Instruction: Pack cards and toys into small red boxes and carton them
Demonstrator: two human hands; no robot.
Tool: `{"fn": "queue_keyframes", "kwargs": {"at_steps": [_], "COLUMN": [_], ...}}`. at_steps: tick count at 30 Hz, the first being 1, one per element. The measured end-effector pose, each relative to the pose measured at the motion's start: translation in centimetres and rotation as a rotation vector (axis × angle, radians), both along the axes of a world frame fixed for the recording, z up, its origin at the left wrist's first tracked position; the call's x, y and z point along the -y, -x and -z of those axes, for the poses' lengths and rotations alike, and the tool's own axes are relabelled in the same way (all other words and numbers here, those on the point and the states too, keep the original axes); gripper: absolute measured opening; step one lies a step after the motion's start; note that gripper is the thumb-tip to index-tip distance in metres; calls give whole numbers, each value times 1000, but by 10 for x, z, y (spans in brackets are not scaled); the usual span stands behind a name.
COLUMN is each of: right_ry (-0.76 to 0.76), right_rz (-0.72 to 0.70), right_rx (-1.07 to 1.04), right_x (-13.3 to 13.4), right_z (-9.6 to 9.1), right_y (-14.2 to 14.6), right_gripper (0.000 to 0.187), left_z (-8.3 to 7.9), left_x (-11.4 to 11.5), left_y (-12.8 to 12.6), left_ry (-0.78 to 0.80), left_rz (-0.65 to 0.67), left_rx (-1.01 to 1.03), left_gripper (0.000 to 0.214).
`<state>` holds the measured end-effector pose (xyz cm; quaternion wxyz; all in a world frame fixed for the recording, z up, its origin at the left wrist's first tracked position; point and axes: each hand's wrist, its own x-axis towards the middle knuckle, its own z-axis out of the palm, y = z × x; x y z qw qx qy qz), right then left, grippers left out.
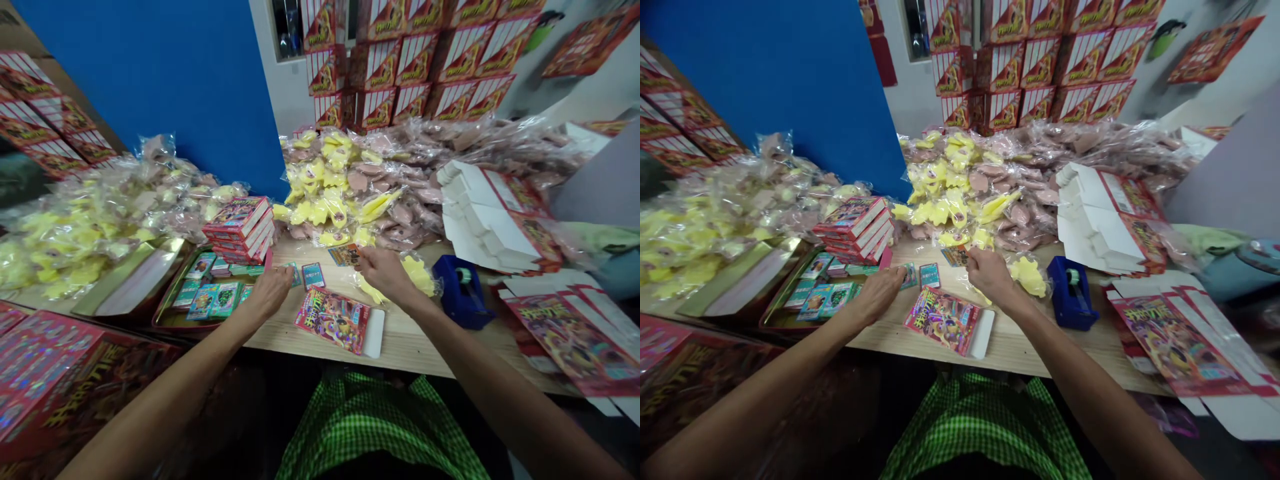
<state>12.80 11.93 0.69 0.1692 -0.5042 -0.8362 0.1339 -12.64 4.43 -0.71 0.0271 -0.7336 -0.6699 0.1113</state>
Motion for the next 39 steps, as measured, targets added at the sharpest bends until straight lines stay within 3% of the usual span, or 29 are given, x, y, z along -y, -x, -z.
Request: {"fn": "queue_keyframes", "kwargs": {"at_steps": [5, 10, 17, 21, 26, 30, 34, 36, 39], "right_ry": [17, 78, 235, 276, 378, 474, 433, 369, 240], "right_rz": [-15, -18, -24, 74, 113, -28, -23, 33, 128], "right_rx": [-53, -125, -302, -469, -699, -823, -830, -787, -695], "right_x": [8, 10, 15, 14, 14, 25, 32, 32, 35], "right_z": [10, 20, 26, 28, 24, 11, 7, 10, 14], "right_y": [-4, -9, -9, -14, -3, 12, -1, -21, -56], "right_gripper": [22, 20, 25, 19, 17, 15, 12, 11, 15], "left_z": [11, 19, 6, -10, -23, -10, 1, 1, 2], "left_x": [-5, -12, -37, -33, -6, 3, 5, 10, 21], "left_y": [4, 15, 29, 31, 1, -43, -71, -76, -81], "left_ry": [87, 165, 241, 64, -268, -304, -273, -261, -41], "left_rz": [-31, -94, -140, -195, -279, -327, -352, -294, 79], "left_rx": [7, 48, 307, 572, 1034, 1362, 1475, 1409, 981], "left_gripper": [17, 28, 28, 25, 38, 54, 51, 52, 96]}}
